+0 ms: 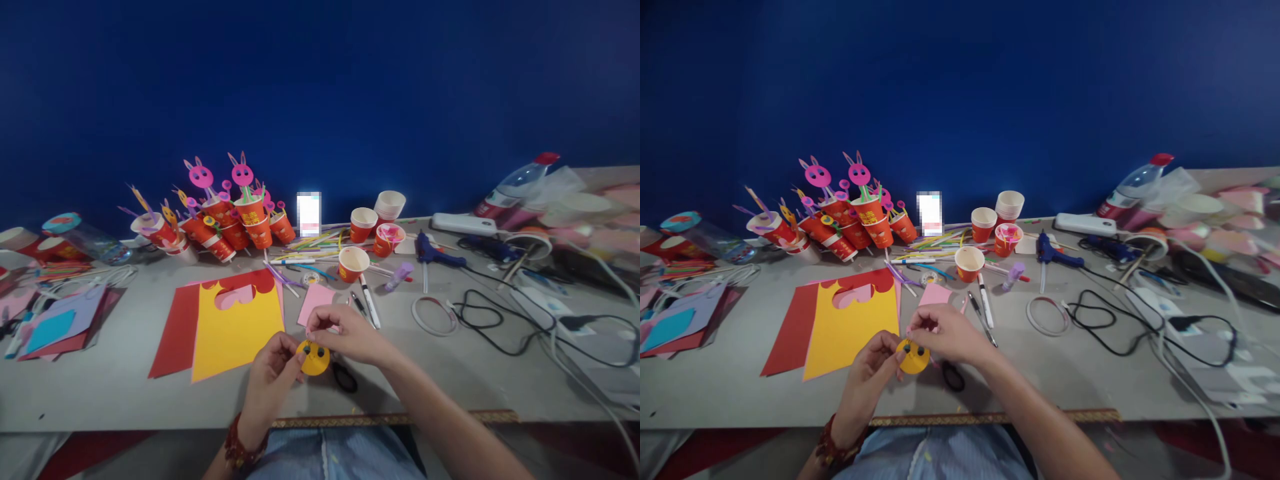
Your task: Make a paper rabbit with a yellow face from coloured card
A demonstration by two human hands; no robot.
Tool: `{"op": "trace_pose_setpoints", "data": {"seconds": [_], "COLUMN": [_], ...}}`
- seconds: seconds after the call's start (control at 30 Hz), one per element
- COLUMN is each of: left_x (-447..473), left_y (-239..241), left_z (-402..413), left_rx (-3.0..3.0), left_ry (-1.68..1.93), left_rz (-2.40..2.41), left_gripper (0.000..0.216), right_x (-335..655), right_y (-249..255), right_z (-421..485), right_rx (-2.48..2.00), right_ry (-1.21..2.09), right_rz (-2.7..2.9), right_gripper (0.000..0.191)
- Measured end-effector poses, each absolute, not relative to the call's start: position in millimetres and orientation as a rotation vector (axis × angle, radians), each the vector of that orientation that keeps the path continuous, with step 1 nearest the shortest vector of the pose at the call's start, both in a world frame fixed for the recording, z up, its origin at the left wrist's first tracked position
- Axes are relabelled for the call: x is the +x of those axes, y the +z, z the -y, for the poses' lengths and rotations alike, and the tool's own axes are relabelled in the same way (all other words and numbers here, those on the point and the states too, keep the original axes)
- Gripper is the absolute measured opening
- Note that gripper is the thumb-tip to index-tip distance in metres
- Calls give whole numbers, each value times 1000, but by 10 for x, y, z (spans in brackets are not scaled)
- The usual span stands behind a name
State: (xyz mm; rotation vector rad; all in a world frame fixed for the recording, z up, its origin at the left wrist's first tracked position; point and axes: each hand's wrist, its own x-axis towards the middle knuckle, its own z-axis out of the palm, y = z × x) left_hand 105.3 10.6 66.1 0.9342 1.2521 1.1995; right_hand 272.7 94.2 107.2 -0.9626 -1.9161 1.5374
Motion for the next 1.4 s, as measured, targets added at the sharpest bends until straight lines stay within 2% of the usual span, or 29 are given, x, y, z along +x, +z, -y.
{"op": "trace_pose_setpoints", "data": {"seconds": [0.6, 0.77, 0.87, 1.03, 1.23, 1.4], "left_x": [1059, 1045, 1036, 1043, 1073, 1080], "left_y": [637, 610, 585, 559, 554, 537], "left_z": [-114, -115, -113, -118, -124, -115], "left_rx": [937, 945, 924, 883, 896, 870], "left_ry": [1223, 1252, 1273, 1286, 1271, 1280], "left_rz": [-1258, -1238, -1220, -1203, -1171, -1164], "left_gripper": [33, 29, 27, 24, 22, 23], "right_x": [2753, 2843, 2876, 2867, 2861, 2831], "right_y": [1043, 1034, 947, 666, 485, 546], "right_z": [-931, -886, -819, -649, -478, -421], "right_rx": [-924, -873, -869, -1033, -1147, -1126], "right_ry": [1391, 1396, 1485, 1506, 1481, 1440], "right_rz": [1989, 1952, 1760, 1345, 1238, 1268], "right_gripper": [2, 19, 20, 29, 46, 45]}}
